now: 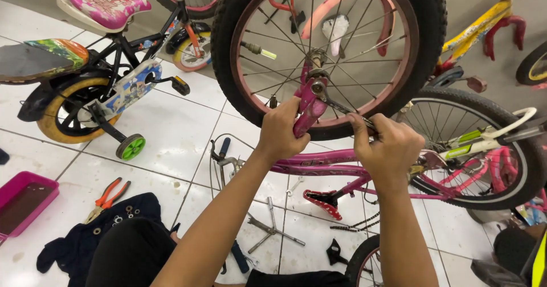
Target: Tightening the nuts on the front axle of a child's bicycle using a wrench and positioning washers.
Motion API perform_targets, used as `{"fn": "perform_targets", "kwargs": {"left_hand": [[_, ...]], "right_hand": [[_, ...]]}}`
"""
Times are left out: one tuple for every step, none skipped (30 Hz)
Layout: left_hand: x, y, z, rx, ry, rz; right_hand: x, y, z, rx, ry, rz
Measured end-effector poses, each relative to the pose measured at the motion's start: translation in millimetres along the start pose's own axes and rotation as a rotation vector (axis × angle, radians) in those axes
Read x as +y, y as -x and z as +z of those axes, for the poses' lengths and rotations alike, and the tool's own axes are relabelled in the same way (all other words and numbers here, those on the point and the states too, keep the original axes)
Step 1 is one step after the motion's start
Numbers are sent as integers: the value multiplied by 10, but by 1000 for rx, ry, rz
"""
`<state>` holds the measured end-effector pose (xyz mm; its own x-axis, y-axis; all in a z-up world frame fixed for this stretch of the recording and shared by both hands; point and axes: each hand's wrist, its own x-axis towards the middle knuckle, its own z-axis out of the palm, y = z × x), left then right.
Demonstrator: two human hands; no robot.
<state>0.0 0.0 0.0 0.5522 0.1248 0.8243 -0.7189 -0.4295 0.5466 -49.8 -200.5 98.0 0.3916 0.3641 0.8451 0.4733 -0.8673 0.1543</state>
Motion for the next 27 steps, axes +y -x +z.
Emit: {"fn": "perform_targets", "kwargs": {"left_hand": [[17,10,0,-5,0,0],[36,18,-5,3,-3,12],[43,-8,-18,18,-9,30],[40,-22,-23,19,-11,35],[45,-18,-20,23,-25,38],[48,-13,-17,28,-40,40],[91,-36,-60,30,-43,40],[132,-57,-103,13,6,45],[183,-62,-139,-8,59,48],[179,-48,-142,-10,60,46],[172,-50,-137,-6,56,52],[167,-53,-132,-3,51,59],[163,-55,-133,0,50,59],[157,-56,-133,0,42,58],[159,-38,-125,-4,36,54],[138,-35,-113,-4,37,51],[119,-28,-98,-10,30,46],[101,-20,-82,-15,22,40],[116,-22,-86,-17,23,39],[132,-25,-92,-19,31,32],[147,-32,-107,-19,37,26],[141,-24,-101,-18,37,24],[131,-24,-96,-19,33,29],[122,-24,-91,-21,29,33],[137,-24,-101,-22,30,33],[152,-26,-111,-18,37,33],[164,-38,-119,-14,44,34]], "right_hand": [[-32,27,-13,-1,0,5],[-67,53,-28,3,87,-5],[-101,43,-29,15,172,-21],[-159,40,-120,21,172,-22],[-217,54,-221,17,217,-50],[-276,70,-322,12,263,-79],[-270,13,-425,13,259,-81],[-266,-42,-528,-46,292,-73],[-266,-81,-646,-110,328,-62],[-186,-177,-692,-112,328,-61],[-96,-283,-736,-130,288,-127],[-5,-389,-781,-147,247,-194],[125,-483,-758,-145,246,-196],[255,-577,-735,-188,343,-253],[387,-654,-719,-236,441,-306],[395,-749,-702,-239,441,-307],[404,-837,-691,-263,557,-352],[413,-923,-679,-288,675,-398],[405,-966,-674,-290,675,-397],[394,-1010,-669,-300,633,-416],[378,-1064,-661,-307,591,-437],[387,-1083,-628,-308,590,-437],[398,-1104,-592,-326,591,-446],[408,-1126,-557,-343,592,-454],[383,-1145,-525,-343,593,-453],[359,-1165,-492,-387,585,-444],[337,-1192,-459,-428,579,-434]]}}
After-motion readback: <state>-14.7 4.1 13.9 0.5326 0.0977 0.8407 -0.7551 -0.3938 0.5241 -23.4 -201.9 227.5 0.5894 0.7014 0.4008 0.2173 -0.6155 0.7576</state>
